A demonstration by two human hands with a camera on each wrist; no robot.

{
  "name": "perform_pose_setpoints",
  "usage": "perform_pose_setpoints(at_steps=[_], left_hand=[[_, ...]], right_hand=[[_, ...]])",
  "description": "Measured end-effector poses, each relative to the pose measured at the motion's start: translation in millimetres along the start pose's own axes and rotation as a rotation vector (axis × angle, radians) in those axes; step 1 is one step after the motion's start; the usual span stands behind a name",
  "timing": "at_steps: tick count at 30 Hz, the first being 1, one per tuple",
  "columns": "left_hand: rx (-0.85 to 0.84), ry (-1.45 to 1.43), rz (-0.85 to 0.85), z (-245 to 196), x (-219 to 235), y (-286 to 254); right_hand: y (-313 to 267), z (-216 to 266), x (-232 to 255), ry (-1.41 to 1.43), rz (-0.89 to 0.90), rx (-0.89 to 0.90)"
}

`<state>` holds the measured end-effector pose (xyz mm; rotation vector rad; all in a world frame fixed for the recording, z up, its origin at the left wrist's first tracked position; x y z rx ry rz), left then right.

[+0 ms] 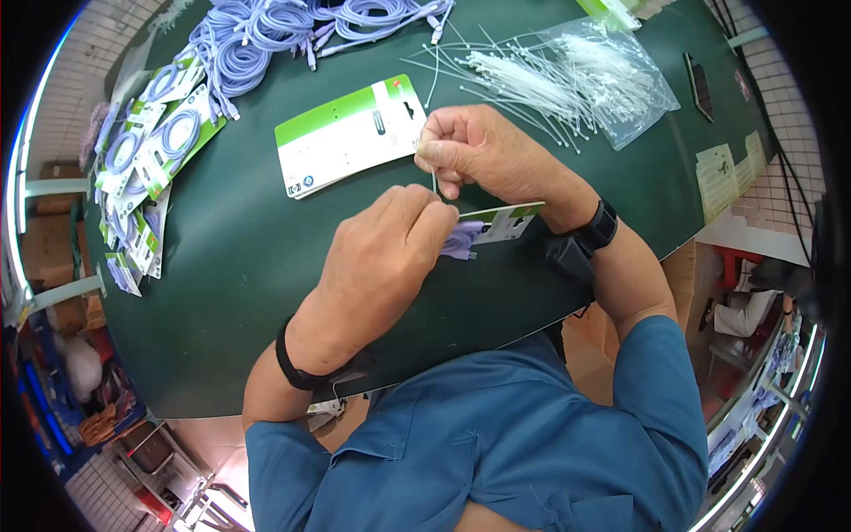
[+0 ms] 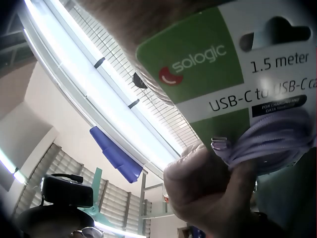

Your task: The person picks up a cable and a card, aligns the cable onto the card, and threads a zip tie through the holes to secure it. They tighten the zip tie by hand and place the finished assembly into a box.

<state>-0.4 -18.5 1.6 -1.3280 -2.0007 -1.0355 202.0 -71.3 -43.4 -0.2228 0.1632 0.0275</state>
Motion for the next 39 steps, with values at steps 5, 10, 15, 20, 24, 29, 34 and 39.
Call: perform_pose_setpoints(at_steps=[5,10,15,20,24,29,34,39], left_hand=[[0.034,-0.127,-0.243,14,5,7],[0.203,-0.246,-0.48,44,5,6],[0.411,-0.6,-0.57,50,-6,6],[0.426,-0.671,-0.641,51,-17,6],[0.397,-0.655,-0.717,51,-26,2],[0.349,-0.534,-0.726,51,-28,2],[0.324,-0.495,-0.72,53,-28,1],[0.361,-0.495,-0.744,51,-29,2]], right_hand=[[7,-7,25,0.087,-0.108,0.04],[0,11,43,-0.023,-0.675,0.476],[-24,39,3,-1.188,-0.685,1.097],[-18,32,-36,-1.377,-0.616,0.932],[-9,17,-34,-1.399,-0.601,0.953],[-1,5,-29,-1.343,-0.649,1.001],[-2,4,-30,-1.318,-0.626,1.019],[-2,4,-33,-1.312,-0.614,1.015]])
Point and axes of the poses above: each hand's wrist, its own y-axis towards the middle knuckle, its own x-axis out of the back of the hand, z = x × y, the point moved 1 cm from there along y, towards the middle knuckle, and after that the axes turned 3 degrees about -y, right-handed, at the moved point
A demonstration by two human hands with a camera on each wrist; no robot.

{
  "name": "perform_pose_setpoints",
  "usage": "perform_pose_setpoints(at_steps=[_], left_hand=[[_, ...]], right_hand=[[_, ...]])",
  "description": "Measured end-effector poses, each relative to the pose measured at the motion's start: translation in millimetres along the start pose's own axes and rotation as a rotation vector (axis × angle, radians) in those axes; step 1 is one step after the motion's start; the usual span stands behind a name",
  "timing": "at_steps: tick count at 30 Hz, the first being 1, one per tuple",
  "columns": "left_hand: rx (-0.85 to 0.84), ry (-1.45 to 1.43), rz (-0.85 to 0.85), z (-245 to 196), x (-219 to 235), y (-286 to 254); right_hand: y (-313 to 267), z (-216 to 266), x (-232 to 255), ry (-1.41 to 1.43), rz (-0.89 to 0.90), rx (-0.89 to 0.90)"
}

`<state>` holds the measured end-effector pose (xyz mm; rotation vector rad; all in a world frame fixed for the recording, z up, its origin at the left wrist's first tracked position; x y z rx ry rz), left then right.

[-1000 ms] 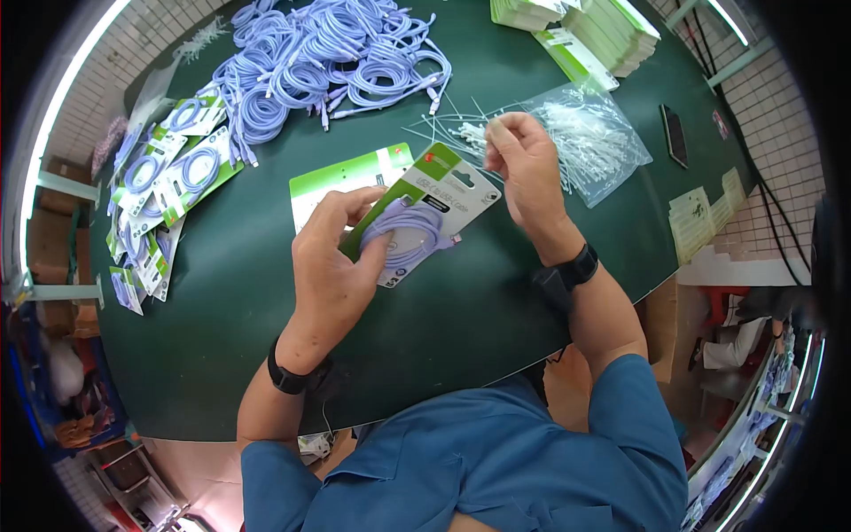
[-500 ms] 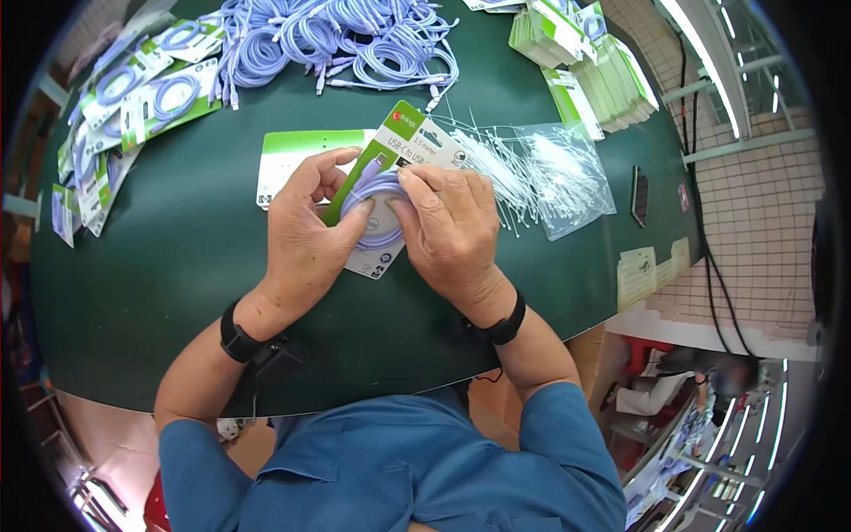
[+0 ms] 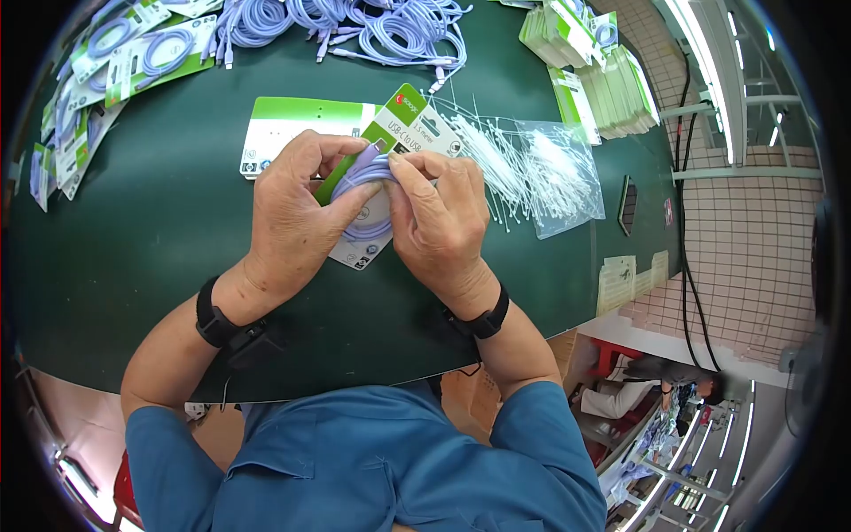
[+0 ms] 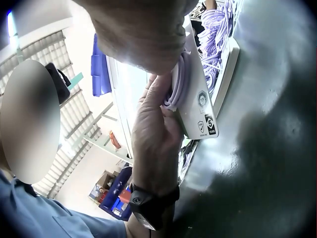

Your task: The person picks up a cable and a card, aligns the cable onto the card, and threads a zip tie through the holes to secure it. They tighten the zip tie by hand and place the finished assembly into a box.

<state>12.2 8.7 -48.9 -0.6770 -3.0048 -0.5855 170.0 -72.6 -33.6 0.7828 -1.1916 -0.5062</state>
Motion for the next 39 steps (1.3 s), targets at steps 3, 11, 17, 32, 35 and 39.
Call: perform_pose_setpoints(at_steps=[3,11,17,32,35,39], left_hand=[[0.009,0.042,0.003,0,1,0],[-0.049,0.039,0.015,4,1,0],[-0.027,0.036,0.005,5,-1,-1],[-0.062,-0.012,0.117,11,1,-1],[-0.027,-0.064,0.141,9,1,0],[0.027,-0.067,0.171,2,5,9]], right_hand=[[-2,0,-3,0.008,0.01,0.017],[-3,0,-5,0.072,0.062,0.016],[-3,-2,-5,0.145,0.12,-0.042],[0,-9,3,0.219,0.262,-0.033],[-4,-13,-1,0.356,0.173,-0.018],[-7,-15,-3,0.464,-0.004,-0.145]])
Point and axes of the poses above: each hand's wrist, its own y-axis towards the middle knuckle, its own x-axis out of the back of the hand, z = x × y, the point moved 1 cm from there along y, towards the middle knuckle, and after that the axes turned 3 degrees about -y, right-handed, at the moved point
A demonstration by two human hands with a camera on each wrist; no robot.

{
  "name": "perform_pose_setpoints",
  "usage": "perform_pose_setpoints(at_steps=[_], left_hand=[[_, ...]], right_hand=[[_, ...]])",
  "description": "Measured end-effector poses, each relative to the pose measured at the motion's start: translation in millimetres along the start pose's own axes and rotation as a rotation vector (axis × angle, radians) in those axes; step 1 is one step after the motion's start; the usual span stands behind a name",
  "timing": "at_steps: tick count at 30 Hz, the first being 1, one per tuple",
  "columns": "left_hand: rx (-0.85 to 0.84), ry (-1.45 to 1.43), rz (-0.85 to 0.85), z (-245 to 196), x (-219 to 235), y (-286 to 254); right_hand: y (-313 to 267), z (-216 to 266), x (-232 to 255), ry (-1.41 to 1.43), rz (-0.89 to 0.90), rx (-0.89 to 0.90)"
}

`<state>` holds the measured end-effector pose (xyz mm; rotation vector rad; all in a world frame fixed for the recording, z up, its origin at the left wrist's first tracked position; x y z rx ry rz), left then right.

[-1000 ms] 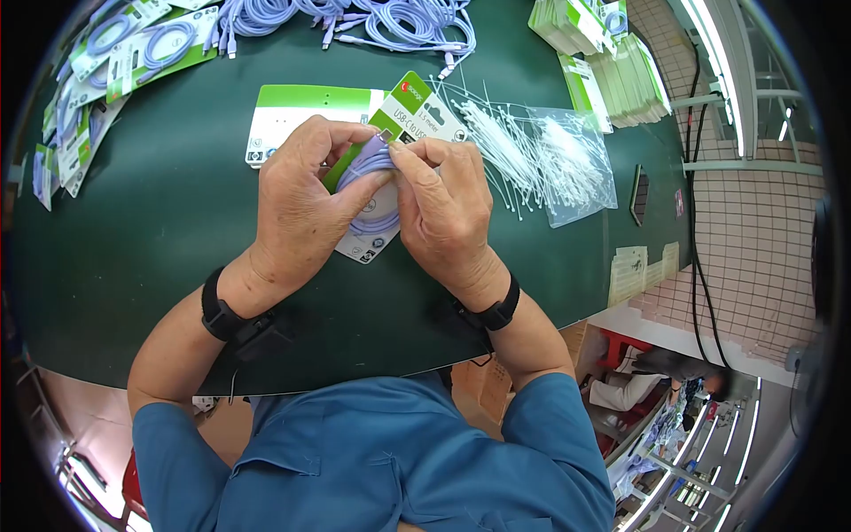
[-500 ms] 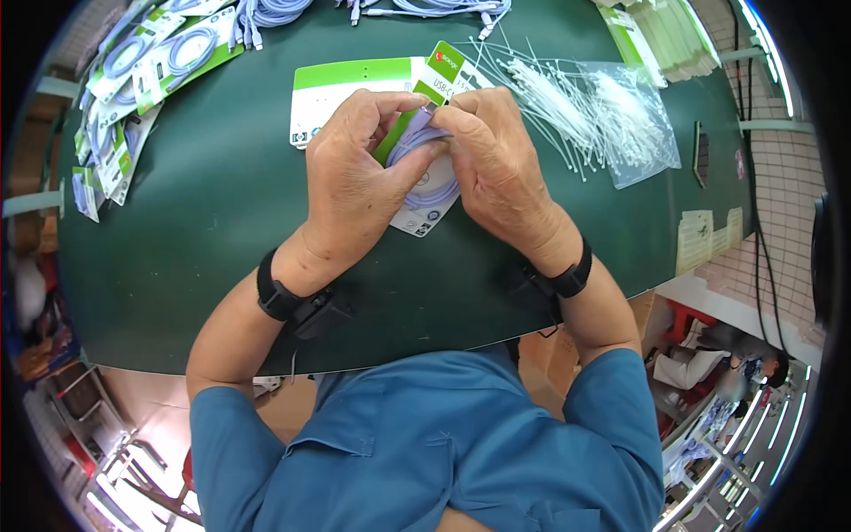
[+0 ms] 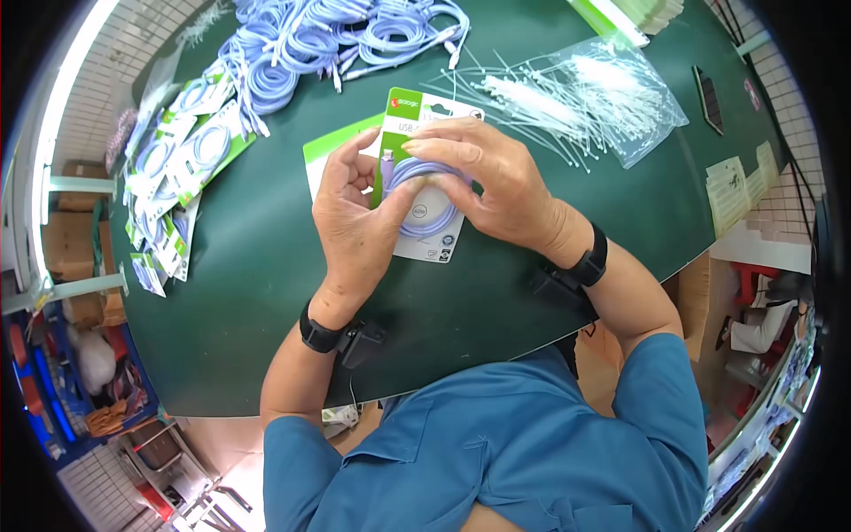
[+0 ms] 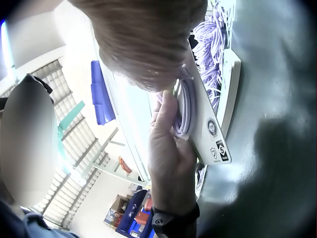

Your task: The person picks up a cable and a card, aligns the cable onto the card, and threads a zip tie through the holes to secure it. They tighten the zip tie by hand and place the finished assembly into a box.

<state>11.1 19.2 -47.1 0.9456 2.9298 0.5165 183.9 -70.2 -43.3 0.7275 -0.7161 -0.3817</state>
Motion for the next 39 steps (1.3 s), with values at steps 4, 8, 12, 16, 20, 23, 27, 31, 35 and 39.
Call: perform_pose_setpoints(at_steps=[4,8,12,16,20,23,27,31,35,39], left_hand=[[0.075,-0.155,-0.063,-11,0,10],[0.046,-0.108,-0.111,-18,5,16],[-0.02,-0.117,-0.092,-25,-2,19],[-0.091,-0.166,-0.07,-30,-15,21],[-0.3,0.219,-0.005,-27,-20,20],[-0.24,0.23,0.073,-25,-22,23],[-0.258,0.12,0.099,-23,-24,28],[-0.267,0.108,0.074,-19,-25,30],[-0.222,0.12,-0.003,-21,-26,29],[-0.261,0.142,0.032,-18,-22,32]], right_hand=[[11,11,24,-0.21,-0.081,0.07],[16,11,36,-0.308,-0.172,0.014],[10,21,19,0.152,-0.164,-0.432],[4,19,2,0.764,-0.159,-0.614],[2,16,12,0.559,-0.106,-0.688],[3,18,19,0.423,0.04,-0.679],[0,18,18,0.488,0.06,-0.708],[6,23,1,0.612,-0.236,-0.614],[8,25,9,0.473,-0.321,-0.555],[8,18,13,0.051,-0.189,-0.359]])
Point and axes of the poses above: each hand's wrist, its own y-axis towards the middle knuckle, its own x-axis out of the back of the hand, z = x × y, the point moved 1 cm from there along y, towards the middle knuckle, and after that the axes turned 3 degrees about -y, right-handed, at the moved point
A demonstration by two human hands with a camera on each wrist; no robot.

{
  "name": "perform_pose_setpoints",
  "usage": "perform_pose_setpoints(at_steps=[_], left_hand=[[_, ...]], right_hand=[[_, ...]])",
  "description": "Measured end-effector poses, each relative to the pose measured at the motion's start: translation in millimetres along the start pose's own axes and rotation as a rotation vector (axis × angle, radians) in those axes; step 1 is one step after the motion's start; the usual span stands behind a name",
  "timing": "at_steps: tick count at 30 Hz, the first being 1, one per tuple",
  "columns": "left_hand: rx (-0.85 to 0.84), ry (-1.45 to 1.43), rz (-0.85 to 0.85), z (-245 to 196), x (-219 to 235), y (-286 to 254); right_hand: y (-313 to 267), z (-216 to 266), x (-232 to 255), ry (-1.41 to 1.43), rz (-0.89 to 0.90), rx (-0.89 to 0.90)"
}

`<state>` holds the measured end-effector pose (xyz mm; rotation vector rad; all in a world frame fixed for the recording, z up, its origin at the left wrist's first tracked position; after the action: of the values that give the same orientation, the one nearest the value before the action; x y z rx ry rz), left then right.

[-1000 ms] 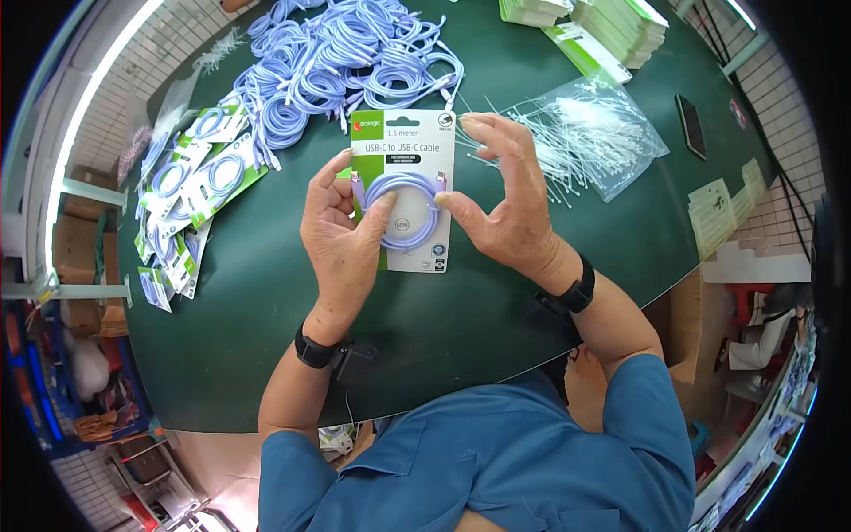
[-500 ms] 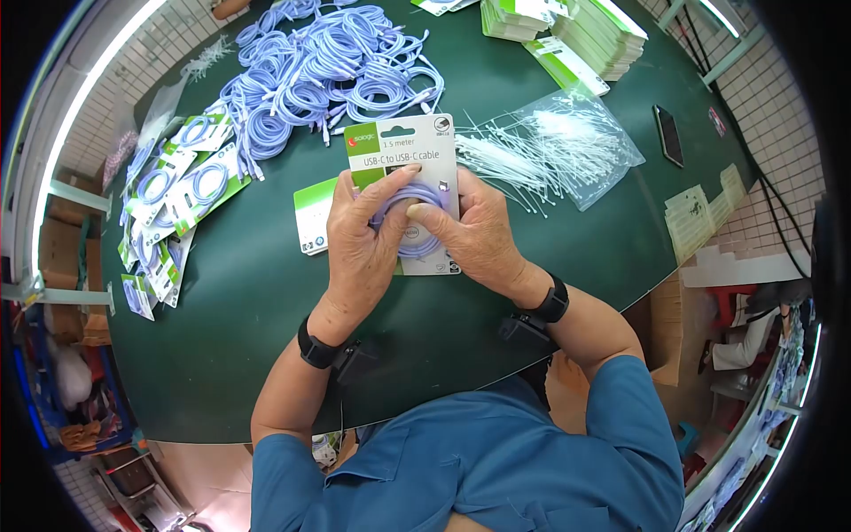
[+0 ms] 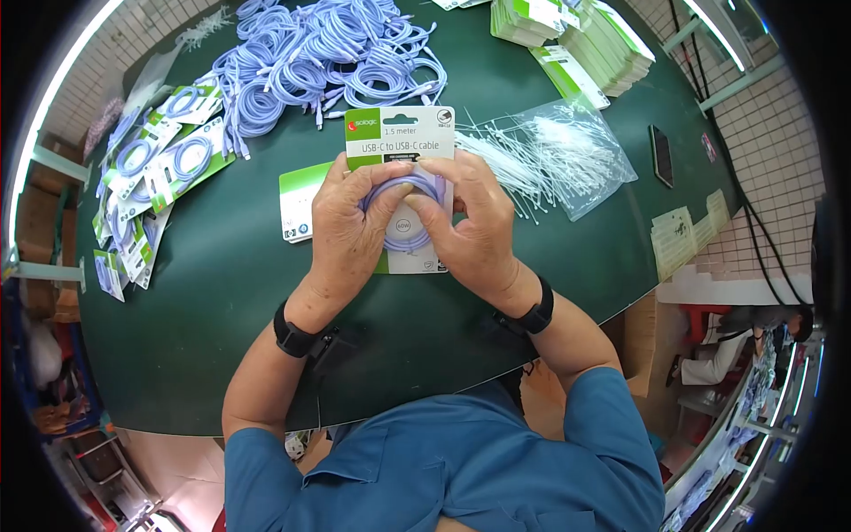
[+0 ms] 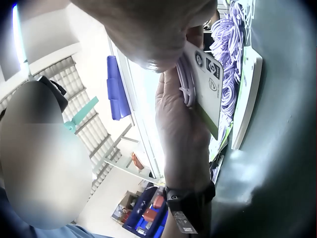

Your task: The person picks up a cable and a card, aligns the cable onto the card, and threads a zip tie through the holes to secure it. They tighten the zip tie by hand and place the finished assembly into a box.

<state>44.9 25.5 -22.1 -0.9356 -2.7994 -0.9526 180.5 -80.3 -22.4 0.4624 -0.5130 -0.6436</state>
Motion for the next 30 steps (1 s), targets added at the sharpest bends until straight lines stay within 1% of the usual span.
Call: perform_pose_setpoints(at_steps=[1,5,6,8,9,10,12,13,16,17,20,21,24,30], left_hand=[[0.002,-0.003,-0.008,2,0,0],[-0.012,-0.003,-0.029,6,0,-1],[-0.01,0.048,-0.035,6,0,-3],[-0.01,0.148,-0.04,4,0,-5],[-0.007,0.151,-0.034,0,-1,-5],[0.045,0.117,-0.047,-5,-2,-5],[0.147,0.051,-0.072,-12,-8,-4],[0.148,0.053,-0.067,-9,-12,-5],[-0.015,0.005,-0.175,4,-26,-6],[-0.016,0.003,-0.168,8,-29,-7],[0.036,-0.121,-0.242,12,-35,-5],[0.037,-0.123,-0.246,13,-35,-4],[-0.001,-0.009,-0.215,13,-33,3],[-0.009,0.001,-0.177,20,-29,3]], right_hand=[[0,-1,0,-0.162,0.021,0.109],[0,-5,2,-0.239,0.074,0.139],[-1,-5,1,-0.236,0.076,0.134],[-2,-4,-1,-0.2,0.029,0.078],[-3,-3,-2,-0.181,0.004,0.05],[-1,-3,-1,-0.179,0.0,0.044],[7,-4,6,-0.235,-0.07,0.131],[8,-5,8,-0.263,-0.104,0.176],[3,-9,3,-0.212,-0.134,0.15],[3,-10,2,-0.189,-0.149,0.142],[8,-7,3,-0.221,-0.176,0.162],[10,-7,4,-0.233,-0.184,0.175],[12,-11,10,-0.275,-0.142,0.182],[8,-17,8,-0.28,-0.099,0.148]])
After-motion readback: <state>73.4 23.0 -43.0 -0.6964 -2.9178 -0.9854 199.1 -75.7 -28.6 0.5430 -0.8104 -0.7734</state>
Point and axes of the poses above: each hand's wrist, its own y-axis towards the middle knuckle, its own x-axis out of the back of the hand, z = x × y, the point moved 1 cm from there along y, towards the middle knuckle, and after that the axes turned 3 degrees about -y, right-handed, at the moved point
